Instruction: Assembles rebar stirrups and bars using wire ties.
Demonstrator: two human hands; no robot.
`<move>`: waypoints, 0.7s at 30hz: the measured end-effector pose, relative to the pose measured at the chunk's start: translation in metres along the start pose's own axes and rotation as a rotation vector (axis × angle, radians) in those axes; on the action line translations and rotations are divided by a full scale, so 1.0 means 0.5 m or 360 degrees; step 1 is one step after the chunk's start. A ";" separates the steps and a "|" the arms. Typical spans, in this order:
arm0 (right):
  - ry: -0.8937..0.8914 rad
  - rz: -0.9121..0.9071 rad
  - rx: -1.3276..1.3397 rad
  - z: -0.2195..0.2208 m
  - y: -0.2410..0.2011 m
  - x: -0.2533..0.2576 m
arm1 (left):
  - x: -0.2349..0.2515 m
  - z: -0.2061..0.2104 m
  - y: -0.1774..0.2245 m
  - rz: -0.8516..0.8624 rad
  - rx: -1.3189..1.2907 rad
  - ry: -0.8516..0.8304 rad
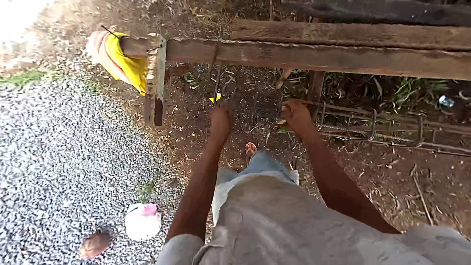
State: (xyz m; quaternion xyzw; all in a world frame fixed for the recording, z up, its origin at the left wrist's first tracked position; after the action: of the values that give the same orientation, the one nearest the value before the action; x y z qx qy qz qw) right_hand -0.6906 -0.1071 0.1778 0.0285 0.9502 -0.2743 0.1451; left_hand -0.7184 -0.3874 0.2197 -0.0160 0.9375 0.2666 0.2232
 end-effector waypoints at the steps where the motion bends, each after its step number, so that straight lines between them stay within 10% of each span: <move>1: 0.0033 0.0011 0.0001 0.011 -0.007 -0.015 | 0.032 0.024 -0.016 0.0025 -0.0030 0.0002; 14: 0.0521 0.0237 -0.0048 0.135 -0.100 -0.006 | 0.132 0.004 -0.018 0.0300 0.0313 -0.0599; 21: 0.0422 0.0691 -0.0254 0.104 -0.255 0.014 | 0.148 -0.052 -0.107 0.0628 -0.0142 -0.0886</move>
State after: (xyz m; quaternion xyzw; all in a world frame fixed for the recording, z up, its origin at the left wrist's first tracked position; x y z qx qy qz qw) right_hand -0.7007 -0.2427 0.1993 0.2559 0.9511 -0.1549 0.0764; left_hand -0.7875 -0.4397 0.1813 0.2291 0.8132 0.3394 0.4136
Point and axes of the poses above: each hand's wrist, its own x-axis towards the middle knuckle, its own z-axis out of the palm, y = z × x, the point moved 1 cm from there along x, towards the middle knuckle, and after that the axes turned 4 degrees about -y, right-handed, at the moved point
